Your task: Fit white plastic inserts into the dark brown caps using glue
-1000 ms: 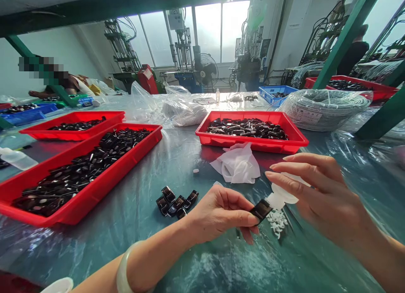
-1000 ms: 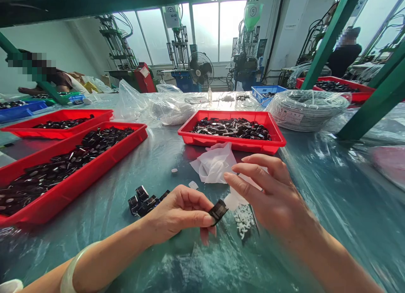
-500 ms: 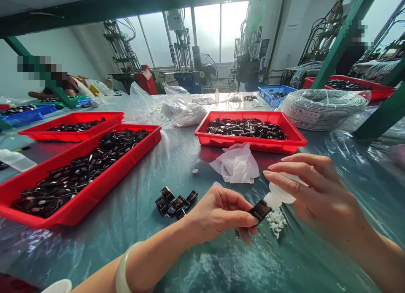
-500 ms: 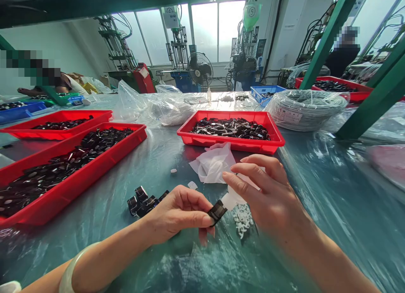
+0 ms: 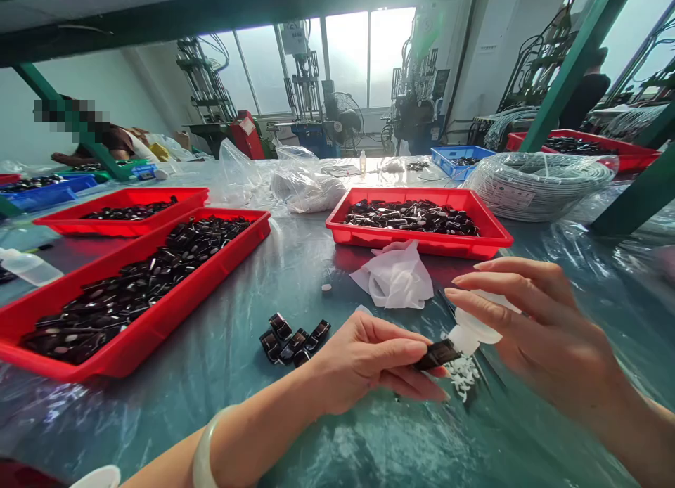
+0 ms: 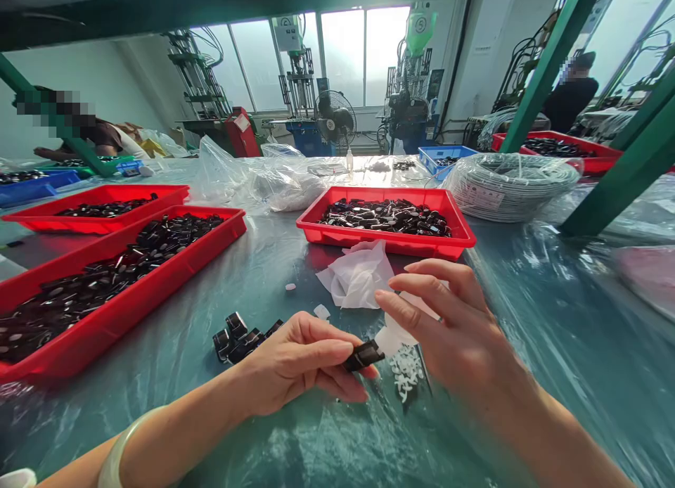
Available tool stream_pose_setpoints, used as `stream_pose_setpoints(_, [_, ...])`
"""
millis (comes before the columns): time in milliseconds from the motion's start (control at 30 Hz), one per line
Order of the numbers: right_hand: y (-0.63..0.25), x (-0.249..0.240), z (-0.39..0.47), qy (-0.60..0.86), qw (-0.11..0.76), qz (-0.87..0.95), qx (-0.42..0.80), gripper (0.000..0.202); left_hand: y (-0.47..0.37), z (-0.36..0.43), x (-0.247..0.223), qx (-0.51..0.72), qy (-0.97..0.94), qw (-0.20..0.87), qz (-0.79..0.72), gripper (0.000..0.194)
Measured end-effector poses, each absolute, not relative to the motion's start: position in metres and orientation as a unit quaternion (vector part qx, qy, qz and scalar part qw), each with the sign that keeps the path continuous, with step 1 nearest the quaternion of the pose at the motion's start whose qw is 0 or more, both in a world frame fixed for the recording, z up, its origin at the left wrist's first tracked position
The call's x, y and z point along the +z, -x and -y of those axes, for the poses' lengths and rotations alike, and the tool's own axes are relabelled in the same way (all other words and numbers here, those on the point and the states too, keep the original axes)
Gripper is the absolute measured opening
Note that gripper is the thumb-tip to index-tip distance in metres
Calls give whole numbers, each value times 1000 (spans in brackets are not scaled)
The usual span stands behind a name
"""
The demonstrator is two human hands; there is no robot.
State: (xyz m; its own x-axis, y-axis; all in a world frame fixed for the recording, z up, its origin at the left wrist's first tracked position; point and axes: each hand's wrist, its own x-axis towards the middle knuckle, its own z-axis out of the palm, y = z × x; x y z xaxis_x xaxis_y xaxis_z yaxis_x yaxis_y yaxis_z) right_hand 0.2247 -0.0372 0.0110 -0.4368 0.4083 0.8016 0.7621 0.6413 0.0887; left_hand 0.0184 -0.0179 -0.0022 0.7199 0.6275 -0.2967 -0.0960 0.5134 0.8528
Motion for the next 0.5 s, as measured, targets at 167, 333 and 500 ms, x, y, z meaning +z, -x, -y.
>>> stream_pose_setpoints(167, [-225, 10, 39, 352, 401, 814, -230, 32, -20, 18, 0, 224, -406, 833, -301, 17])
stream_pose_setpoints(333, [-225, 8, 39, 368, 373, 820, -230, 32, -24, 18, -5, 241, -399, 828, -311, 30])
stream_pose_setpoints(500, [-222, 9, 40, 373, 368, 818, -238, 26, -25, 21, -7, 257, -409, 815, -320, 25])
